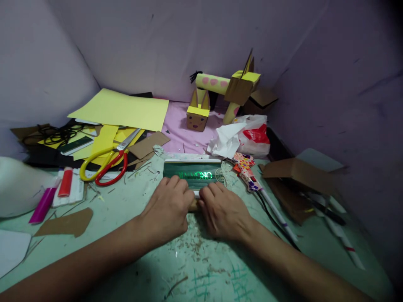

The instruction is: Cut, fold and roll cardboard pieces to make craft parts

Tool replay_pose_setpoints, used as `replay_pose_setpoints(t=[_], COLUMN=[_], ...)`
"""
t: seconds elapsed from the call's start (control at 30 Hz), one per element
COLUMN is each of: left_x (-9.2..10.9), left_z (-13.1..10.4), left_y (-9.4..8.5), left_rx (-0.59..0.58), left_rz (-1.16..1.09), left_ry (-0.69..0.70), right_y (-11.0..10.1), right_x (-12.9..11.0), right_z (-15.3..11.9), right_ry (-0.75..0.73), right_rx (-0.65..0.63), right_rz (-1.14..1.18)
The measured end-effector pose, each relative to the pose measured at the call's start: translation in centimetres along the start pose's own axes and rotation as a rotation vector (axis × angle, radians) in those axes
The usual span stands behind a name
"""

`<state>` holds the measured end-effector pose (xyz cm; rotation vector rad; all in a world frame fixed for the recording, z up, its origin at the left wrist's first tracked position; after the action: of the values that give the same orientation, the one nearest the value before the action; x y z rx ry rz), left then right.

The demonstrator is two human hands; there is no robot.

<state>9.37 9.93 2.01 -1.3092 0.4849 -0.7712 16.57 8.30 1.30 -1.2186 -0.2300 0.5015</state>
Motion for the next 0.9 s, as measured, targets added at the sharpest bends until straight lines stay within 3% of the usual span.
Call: replay_pose_setpoints(t=[0.1, 0.23, 0.67, 0.77, 0.9], left_x=[-0.5, -1.8, -4.0, -3.0, 0.0], left_z=[0.1, 0.8, 3.6, 2.6, -0.1], left_y=[0.3, 0.3, 0.4, -0.4, -0.6], left_rx=[-0.057, -0.028, 0.096, 0.185, 0.248], left_rz=[-0.070, -0.085, 0.129, 0.118, 0.025], left_ry=[-0.086, -0.201, -0.342, -0.237, 0.064], right_y=[0.3, 1.2, 1.9, 2.1, 1.8], right_x=[1.0, 1.5, 4.0, 4.3, 4.1], right_z=[0.8, 1.7, 4.4, 4.8, 4.6], right_ry=[0.110, 0.114, 0.277, 0.293, 0.289], right_rx=[-0.054, -0.160, -0.196, -0.193, -0.138], right_rz=[-0.045, -0.120, -0.125, -0.118, -0.109])
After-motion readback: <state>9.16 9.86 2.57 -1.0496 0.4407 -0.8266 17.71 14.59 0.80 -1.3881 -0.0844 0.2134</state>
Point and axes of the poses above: each hand's wrist, its own z-axis towards the middle knuckle, its own y-axis out of the palm, x = y × z, the point moved 8 cm from there along z, towards the middle knuckle, and after that the axes turned 8 degrees about x, right-handed, at the moved point
